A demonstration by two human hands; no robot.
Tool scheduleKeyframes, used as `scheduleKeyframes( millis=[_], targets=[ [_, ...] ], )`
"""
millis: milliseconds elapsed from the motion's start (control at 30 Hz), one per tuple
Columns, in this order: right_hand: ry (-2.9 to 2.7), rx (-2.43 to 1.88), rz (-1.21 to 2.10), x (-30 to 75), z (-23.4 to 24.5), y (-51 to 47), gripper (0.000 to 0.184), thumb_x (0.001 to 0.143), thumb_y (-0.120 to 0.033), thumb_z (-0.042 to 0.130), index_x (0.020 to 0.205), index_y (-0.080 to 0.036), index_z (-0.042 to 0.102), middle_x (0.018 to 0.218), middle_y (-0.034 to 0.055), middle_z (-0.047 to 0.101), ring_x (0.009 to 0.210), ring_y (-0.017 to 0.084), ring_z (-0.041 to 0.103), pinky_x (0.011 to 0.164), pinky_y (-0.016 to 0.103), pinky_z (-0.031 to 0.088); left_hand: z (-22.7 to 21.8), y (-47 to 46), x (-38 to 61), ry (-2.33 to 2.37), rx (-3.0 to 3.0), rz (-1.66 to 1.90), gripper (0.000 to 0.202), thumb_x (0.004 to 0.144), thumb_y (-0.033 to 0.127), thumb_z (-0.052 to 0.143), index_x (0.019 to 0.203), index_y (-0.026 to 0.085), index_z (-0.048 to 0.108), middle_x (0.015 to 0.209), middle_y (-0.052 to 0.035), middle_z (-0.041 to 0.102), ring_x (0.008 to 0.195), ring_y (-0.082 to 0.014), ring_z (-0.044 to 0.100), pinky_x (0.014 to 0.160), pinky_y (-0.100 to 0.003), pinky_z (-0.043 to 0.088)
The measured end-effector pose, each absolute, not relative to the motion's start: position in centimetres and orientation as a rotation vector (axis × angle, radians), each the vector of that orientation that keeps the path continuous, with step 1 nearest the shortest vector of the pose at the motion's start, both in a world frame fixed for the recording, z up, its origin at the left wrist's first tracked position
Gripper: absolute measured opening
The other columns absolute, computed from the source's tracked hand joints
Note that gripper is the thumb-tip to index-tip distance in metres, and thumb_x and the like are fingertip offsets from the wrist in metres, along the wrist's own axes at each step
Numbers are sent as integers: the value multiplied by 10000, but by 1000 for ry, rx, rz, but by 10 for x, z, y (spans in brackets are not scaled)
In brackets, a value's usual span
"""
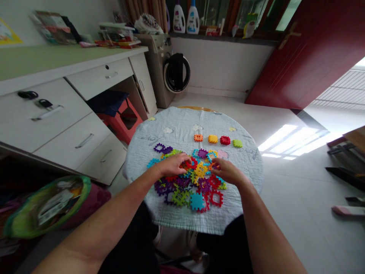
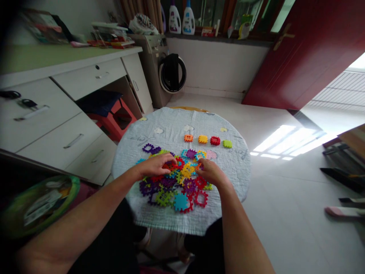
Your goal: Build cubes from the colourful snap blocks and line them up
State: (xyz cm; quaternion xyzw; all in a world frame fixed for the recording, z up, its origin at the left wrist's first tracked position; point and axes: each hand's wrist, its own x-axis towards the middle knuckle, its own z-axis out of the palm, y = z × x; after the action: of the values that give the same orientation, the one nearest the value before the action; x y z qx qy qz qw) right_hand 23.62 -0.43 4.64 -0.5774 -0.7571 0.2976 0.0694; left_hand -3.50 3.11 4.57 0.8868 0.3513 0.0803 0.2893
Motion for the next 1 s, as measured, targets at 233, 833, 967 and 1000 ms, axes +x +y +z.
scheduleKeyframes(
  millis=[233,833,967,1000],
  targets=[
    [-2289,-1750,908,235,46,-5,317,832,-205,559,1143,-165,608,1028,89,694,880,185,636,760,266,448,31,47,-73,1501,2188,539,273,781,120,480,988,181,646,1066,-69,664,1033,-203,605,972,-353,457],
    [-2330,-1727,912,240,43,-3,278,841,-244,540,1095,-184,635,982,78,698,834,187,633,738,277,444,-24,92,-152,1923,2001,480,551,646,161,641,1193,172,583,1245,-109,628,1165,-267,574,1027,-369,430],
    [-2355,-1742,910,238,45,-3,298,841,-229,533,1118,-175,628,1020,88,690,855,192,631,747,284,444,-29,93,-146,1968,2038,414,542,680,291,693,1196,170,580,1226,-116,635,1154,-290,577,1018,-382,426],
    [-2350,-1749,915,238,45,-3,302,841,-226,534,1125,-178,626,1022,86,690,855,190,631,747,283,444,-30,94,-143,1994,2053,408,518,686,283,686,1184,181,587,1211,-107,641,1149,-287,578,1017,-384,423]
  ],
)
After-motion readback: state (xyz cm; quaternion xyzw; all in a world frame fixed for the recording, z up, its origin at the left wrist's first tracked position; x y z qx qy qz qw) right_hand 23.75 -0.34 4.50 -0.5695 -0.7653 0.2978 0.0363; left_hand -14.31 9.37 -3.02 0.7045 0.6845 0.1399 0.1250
